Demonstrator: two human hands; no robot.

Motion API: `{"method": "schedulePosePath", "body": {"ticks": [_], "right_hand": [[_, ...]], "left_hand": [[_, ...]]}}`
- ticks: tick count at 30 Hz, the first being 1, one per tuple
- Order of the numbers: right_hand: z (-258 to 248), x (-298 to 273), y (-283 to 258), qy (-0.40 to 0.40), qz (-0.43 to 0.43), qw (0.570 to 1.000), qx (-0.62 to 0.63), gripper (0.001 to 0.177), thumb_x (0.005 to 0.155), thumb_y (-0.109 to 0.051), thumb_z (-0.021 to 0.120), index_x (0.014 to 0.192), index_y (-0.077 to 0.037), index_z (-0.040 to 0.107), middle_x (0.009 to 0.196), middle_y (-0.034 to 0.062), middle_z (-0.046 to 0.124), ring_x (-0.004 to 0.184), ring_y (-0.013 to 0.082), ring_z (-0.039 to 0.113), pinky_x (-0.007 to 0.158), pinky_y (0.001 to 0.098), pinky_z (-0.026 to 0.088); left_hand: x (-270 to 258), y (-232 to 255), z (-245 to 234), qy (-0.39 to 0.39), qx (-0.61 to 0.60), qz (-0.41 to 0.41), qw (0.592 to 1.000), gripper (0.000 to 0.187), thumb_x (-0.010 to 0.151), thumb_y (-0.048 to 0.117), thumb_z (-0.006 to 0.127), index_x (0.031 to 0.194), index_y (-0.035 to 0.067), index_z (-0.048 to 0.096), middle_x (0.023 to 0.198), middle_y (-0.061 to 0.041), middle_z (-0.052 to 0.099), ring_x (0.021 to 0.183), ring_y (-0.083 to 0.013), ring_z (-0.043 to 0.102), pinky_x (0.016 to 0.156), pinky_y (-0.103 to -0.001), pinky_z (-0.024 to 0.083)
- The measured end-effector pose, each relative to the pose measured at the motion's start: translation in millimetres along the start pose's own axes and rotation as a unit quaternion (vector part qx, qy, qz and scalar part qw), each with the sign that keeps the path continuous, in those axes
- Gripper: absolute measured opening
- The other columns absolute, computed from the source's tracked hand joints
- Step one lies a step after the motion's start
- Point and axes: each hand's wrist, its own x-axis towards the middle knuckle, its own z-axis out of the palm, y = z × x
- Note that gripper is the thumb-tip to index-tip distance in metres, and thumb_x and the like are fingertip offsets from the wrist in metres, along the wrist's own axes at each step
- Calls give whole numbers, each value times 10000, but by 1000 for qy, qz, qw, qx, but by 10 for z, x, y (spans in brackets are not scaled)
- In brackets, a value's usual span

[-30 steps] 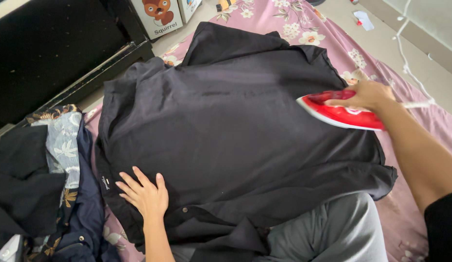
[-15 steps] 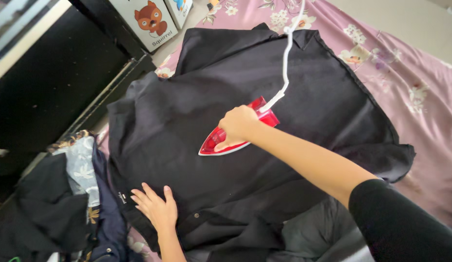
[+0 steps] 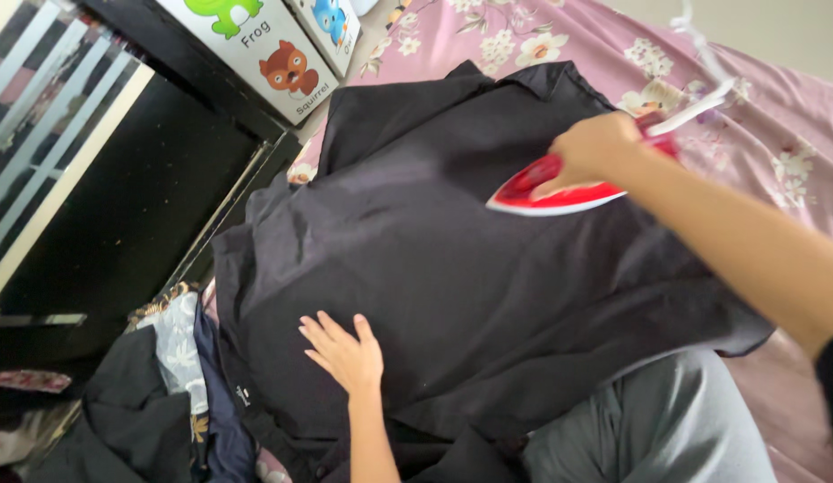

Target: The person irons a black shirt laid out on a bed, using a red electric iron. They smooth the fabric with one hand while moving the iron across the front, sleeves, and back, then fold the shirt at the end.

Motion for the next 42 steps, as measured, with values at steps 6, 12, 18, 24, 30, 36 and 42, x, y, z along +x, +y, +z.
{"method": "schedulePosePath", "body": {"ticks": [6, 12, 18, 24, 30, 36, 42], "right_hand": [[355, 47, 924, 156, 70, 980, -98, 1022, 541, -1053, 542, 1146, -263, 773, 1063, 85, 771, 1131, 288, 690, 893, 461, 532], [671, 65, 1023, 249, 63, 966, -4, 1019, 534, -1030, 548, 1131, -238, 783, 959, 83, 764, 852, 260, 741, 734, 421, 546], [569, 94, 701, 275, 100, 956, -11, 970, 485, -1060, 554, 990, -275, 819, 868, 87, 745, 734, 257, 732, 624, 390, 544], [413, 277, -515, 377, -43, 923, 67, 848, 557, -945, 674, 896, -181, 816, 767, 57, 744, 723, 268, 722, 698, 404, 539], [160, 382, -1931, 363, -139, 916, 104, 793, 565, -925, 645, 760, -168, 783, 690, 44, 714, 670, 262, 704, 676, 406, 497], [-22, 380, -1970, 216, -128, 958, 138, 767, 676, -896, 623, 938, -192, 779, 750, 71, 734, 746, 267, 731, 657, 409, 541], [-16, 379, -877, 150, -12, 984, 98, 813, 679, -924, 586, 1125, -269, 767, 933, 55, 773, 913, 266, 744, 686, 418, 559]], "left_hand": [[-35, 346, 45, -1, 84, 1, 996, 796, 1014, 502, 447, 1580, -34, 283, 1679, -219, 214, 1568, -363, 158, 1209, -635, 113], [-43, 358, 60, 6, 85, 0, 996, 795, 1005, 496, 432, 1577, -36, 287, 1675, -207, 230, 1563, -343, 175, 1212, -622, 126], [-57, 411, 14, 27, 96, 9, 995, 780, 1011, 484, 439, 1568, -46, 307, 1671, -214, 236, 1557, -346, 197, 1205, -628, 143], [-40, 391, 33, 12, 96, -7, 995, 785, 1001, 486, 448, 1560, -48, 310, 1669, -211, 236, 1560, -343, 194, 1208, -633, 140], [-46, 349, 35, 10, 73, 5, 997, 809, 1013, 490, 438, 1568, -73, 268, 1679, -227, 214, 1568, -351, 169, 1208, -635, 123], [-63, 291, 85, 2, 76, 9, 997, 825, 1018, 508, 416, 1581, -69, 237, 1685, -232, 195, 1569, -348, 156, 1214, -624, 117], [-62, 267, 141, 12, 103, 16, 994, 816, 1026, 512, 407, 1588, -59, 254, 1690, -221, 207, 1573, -346, 169, 1220, -626, 122]]}}
